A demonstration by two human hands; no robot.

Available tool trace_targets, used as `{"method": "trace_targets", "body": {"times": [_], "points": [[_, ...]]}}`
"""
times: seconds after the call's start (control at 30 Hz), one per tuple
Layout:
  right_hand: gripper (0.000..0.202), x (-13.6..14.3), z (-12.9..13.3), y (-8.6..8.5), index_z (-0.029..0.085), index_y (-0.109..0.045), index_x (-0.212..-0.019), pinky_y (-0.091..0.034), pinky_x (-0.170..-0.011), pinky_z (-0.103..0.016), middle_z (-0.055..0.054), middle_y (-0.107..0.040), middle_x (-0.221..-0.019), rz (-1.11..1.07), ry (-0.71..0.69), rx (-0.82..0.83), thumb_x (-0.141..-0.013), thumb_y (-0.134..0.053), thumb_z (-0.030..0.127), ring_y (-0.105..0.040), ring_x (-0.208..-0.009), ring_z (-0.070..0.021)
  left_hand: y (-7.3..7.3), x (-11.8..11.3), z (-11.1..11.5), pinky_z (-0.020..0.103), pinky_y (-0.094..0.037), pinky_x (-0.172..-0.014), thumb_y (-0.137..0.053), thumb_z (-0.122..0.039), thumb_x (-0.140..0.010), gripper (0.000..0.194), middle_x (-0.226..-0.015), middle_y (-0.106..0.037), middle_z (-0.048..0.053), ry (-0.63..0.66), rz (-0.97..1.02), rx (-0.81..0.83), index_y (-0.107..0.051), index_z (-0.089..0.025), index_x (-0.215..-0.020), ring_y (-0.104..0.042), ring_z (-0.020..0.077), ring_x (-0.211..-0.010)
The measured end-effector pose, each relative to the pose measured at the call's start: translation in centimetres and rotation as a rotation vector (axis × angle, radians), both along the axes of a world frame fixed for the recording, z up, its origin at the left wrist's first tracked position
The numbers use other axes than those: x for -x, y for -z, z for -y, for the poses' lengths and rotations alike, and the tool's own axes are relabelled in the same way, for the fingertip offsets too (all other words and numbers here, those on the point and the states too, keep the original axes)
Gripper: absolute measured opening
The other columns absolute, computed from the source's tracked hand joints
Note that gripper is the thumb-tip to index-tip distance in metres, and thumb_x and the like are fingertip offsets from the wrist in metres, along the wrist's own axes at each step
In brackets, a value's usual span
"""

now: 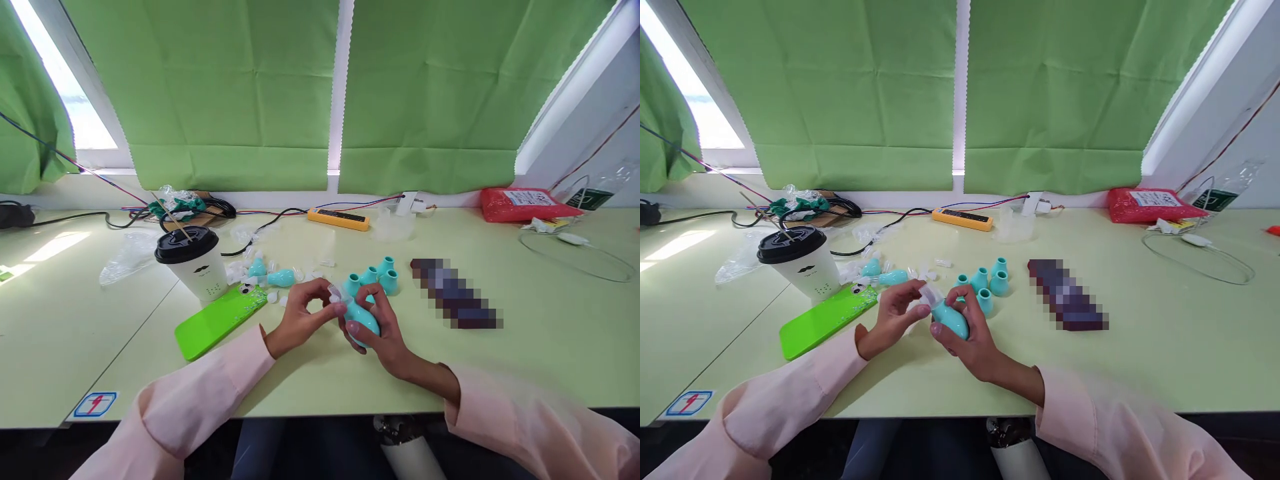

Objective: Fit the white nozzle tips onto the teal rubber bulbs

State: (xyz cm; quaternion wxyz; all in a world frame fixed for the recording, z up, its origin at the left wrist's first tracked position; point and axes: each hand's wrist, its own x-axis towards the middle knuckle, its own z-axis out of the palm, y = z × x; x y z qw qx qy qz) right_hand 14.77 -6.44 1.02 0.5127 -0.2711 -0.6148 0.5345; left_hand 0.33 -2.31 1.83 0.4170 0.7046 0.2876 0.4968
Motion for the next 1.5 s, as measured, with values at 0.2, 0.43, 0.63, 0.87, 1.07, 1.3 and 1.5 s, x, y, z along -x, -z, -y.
{"method": "trace_targets", "body": {"times": [0.2,0.43,0.63,0.87,1.07,1.3,1.5], "points": [[0.031,0.1,0.0,-0.7,0.027,-0.029,-0.095,-0.027,-0.033,-0.017,0.005,-0.046,-0.066,0.008,0.011,0.080,-0.074,-0.049,0.037,-0.033,-0.039,-0.0044,-0.4,-0.2,0.1,0.020,-0.039,-0.050,-0.051,-0.036,-0.072,0.024,-0.056,-0.050,0.000,0.081,-0.007,0.087,-0.053,-0.014,-0.065,-0.046,0.0090,-0.052],[0.026,0.3,-0.2,-0.7,0.026,-0.029,-0.092,-0.025,-0.032,-0.016,0.006,-0.045,-0.063,-0.035,0.036,0.088,-0.076,-0.047,0.035,-0.033,-0.037,-0.0037,-1.2,0.1,0.4,0.021,-0.036,-0.054,-0.037,-0.030,-0.082,0.027,-0.059,-0.049,0.000,0.031,-0.189,-0.093,-0.050,-0.015,-0.065,-0.044,0.0091,-0.056],[0.026,0.4,-0.6,0.0,0.024,-0.031,-0.096,-0.040,-0.046,-0.022,0.002,-0.050,-0.070,0.205,0.368,-0.130,-0.076,-0.047,0.026,-0.046,-0.050,-0.0086,-1.2,-0.3,0.2,0.022,-0.038,-0.056,-0.038,-0.030,-0.081,0.029,-0.059,-0.050,0.001,-0.037,-0.202,-0.061,-0.053,-0.014,-0.062,-0.045,0.0098,-0.057],[0.026,0.3,-1.4,0.8,0.020,-0.032,-0.095,-0.042,-0.055,-0.028,0.001,-0.050,-0.069,0.457,0.553,-0.305,-0.074,-0.048,0.024,-0.047,-0.055,-0.0115,-1.0,-0.4,0.1,0.023,-0.044,-0.050,-0.056,-0.033,-0.069,0.024,-0.054,-0.056,0.001,-0.065,0.073,0.283,-0.061,-0.011,-0.065,-0.050,0.0102,-0.049],[0.027,0.2,-1.4,1.1,0.020,-0.033,-0.095,-0.044,-0.057,-0.028,-0.001,-0.051,-0.075,0.465,0.554,-0.321,-0.074,-0.049,0.025,-0.050,-0.060,-0.0122,-1.0,-0.5,0.6,0.021,-0.046,-0.048,-0.060,-0.028,-0.067,0.017,-0.055,-0.057,0.001,-0.129,0.128,0.242,-0.063,-0.011,-0.067,-0.052,0.0092,-0.049],[0.024,0.2,-1.3,1.1,0.021,-0.033,-0.091,-0.044,-0.066,-0.032,-0.006,-0.052,-0.087,0.471,0.560,-0.330,-0.073,-0.049,0.026,-0.053,-0.073,-0.0160,-0.7,-0.4,0.6,0.020,-0.047,-0.048,-0.060,-0.022,-0.066,0.011,-0.060,-0.060,0.002,-0.208,0.051,-0.006,-0.065,-0.012,-0.070,-0.054,0.0090,-0.051],[0.025,0.2,-1.3,1.1,0.021,-0.033,-0.089,-0.042,-0.068,-0.034,-0.007,-0.051,-0.091,0.478,0.520,-0.312,-0.072,-0.050,0.025,-0.052,-0.078,-0.0173,-0.8,-0.3,0.6,0.019,-0.045,-0.049,-0.062,-0.020,-0.061,0.008,-0.057,-0.060,0.000,-0.267,0.050,0.017,-0.063,-0.013,-0.063,-0.052,0.0079,-0.050]]}}
